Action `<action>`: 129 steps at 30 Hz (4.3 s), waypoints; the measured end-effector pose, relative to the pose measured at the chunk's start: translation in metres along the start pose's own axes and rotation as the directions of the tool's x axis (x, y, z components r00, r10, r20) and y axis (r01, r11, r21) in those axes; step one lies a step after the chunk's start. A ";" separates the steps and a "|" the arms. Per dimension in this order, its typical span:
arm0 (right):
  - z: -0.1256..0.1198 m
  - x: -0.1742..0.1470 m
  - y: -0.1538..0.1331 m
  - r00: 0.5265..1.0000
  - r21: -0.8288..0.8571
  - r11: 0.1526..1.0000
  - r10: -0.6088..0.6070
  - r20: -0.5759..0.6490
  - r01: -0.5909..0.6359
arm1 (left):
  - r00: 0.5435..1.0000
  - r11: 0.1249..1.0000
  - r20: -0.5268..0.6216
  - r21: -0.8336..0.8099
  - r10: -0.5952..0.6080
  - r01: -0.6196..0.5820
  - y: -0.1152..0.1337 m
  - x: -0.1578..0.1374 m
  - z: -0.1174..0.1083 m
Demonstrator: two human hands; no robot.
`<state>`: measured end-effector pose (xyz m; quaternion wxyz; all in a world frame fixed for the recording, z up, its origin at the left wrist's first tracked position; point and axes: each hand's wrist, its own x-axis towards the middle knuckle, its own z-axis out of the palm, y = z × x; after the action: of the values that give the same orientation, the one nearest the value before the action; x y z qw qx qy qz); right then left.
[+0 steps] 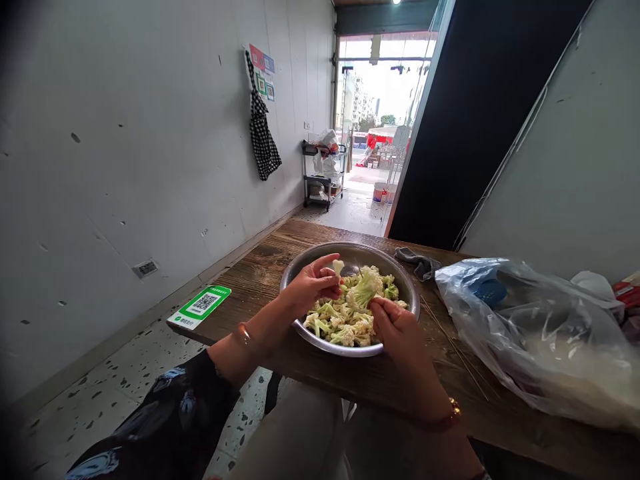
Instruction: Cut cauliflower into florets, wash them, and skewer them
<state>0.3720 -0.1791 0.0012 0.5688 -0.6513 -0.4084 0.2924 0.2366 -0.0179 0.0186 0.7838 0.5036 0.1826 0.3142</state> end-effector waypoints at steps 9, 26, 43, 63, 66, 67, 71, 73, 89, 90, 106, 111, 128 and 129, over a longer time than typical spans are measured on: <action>0.014 -0.005 -0.005 0.993 -0.024 0.998 0.060 0.100 -0.058 | 0.992 0.987 -0.103 -0.149 -0.070 0.054 -0.010 -0.002 -0.009; 0.010 -0.005 0.000 0.990 -0.318 0.948 0.014 0.143 0.033 | 0.958 0.964 -0.231 -0.160 0.171 -0.210 -0.010 -0.006 -0.004; 0.008 -0.008 0.003 0.990 -0.215 0.975 0.078 0.115 -0.052 | 0.969 0.986 -0.218 -0.092 0.115 -0.137 -0.013 -0.011 -0.006; 0.008 -0.011 -0.003 0.981 -0.286 0.956 -0.004 0.196 0.061 | 0.927 0.956 -0.232 0.059 0.295 -0.289 -0.013 -0.013 0.001; 0.008 -0.012 -0.005 0.979 -0.299 0.953 0.015 0.202 0.047 | 0.923 0.952 -0.235 0.089 0.306 -0.293 -0.012 -0.014 0.002; 0.009 -0.012 -0.005 0.979 -0.303 0.952 0.013 0.202 0.050 | 0.921 0.951 -0.239 0.096 0.308 -0.293 -0.012 -0.015 0.002; 0.009 -0.011 -0.002 0.978 -0.309 0.949 -0.005 0.207 0.070 | 0.917 0.950 -0.247 0.117 0.311 -0.291 -0.010 -0.017 0.004; 0.009 -0.011 -0.002 0.978 -0.313 0.947 -0.009 0.211 0.076 | 0.917 0.948 -0.245 0.128 0.315 -0.291 -0.010 -0.018 0.005; 0.011 -0.015 -0.001 0.987 -0.299 0.949 -0.055 0.153 0.100 | 0.845 0.783 -0.152 0.487 0.513 -0.388 -0.021 -0.011 -0.003; 0.012 -0.015 0.000 0.987 -0.302 0.948 -0.061 0.147 0.103 | 0.843 0.775 -0.141 0.494 0.519 -0.394 -0.021 -0.011 -0.003; 0.016 -0.011 -0.007 0.993 -0.313 0.943 -0.102 0.052 0.113 | 0.879 0.738 0.011 0.538 0.477 -0.407 -0.022 -0.018 0.008; 0.015 -0.011 -0.004 0.996 -0.278 0.957 -0.073 0.043 0.083 | 0.954 0.909 -0.028 0.314 0.297 -0.274 -0.016 -0.024 0.011; 0.013 -0.014 -0.002 0.987 -0.437 0.885 -0.155 0.044 0.159 | 0.987 0.960 0.055 0.230 0.150 -0.159 -0.020 -0.012 0.010; 0.013 -0.013 -0.002 0.986 -0.434 0.885 -0.162 0.049 0.167 | 0.988 0.958 0.059 0.239 0.145 -0.155 -0.020 -0.012 0.010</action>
<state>0.3542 -0.1844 -0.0005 0.4289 -0.7235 -0.5203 0.1480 0.2400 -0.0388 0.0040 0.6937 0.6145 0.1649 0.3376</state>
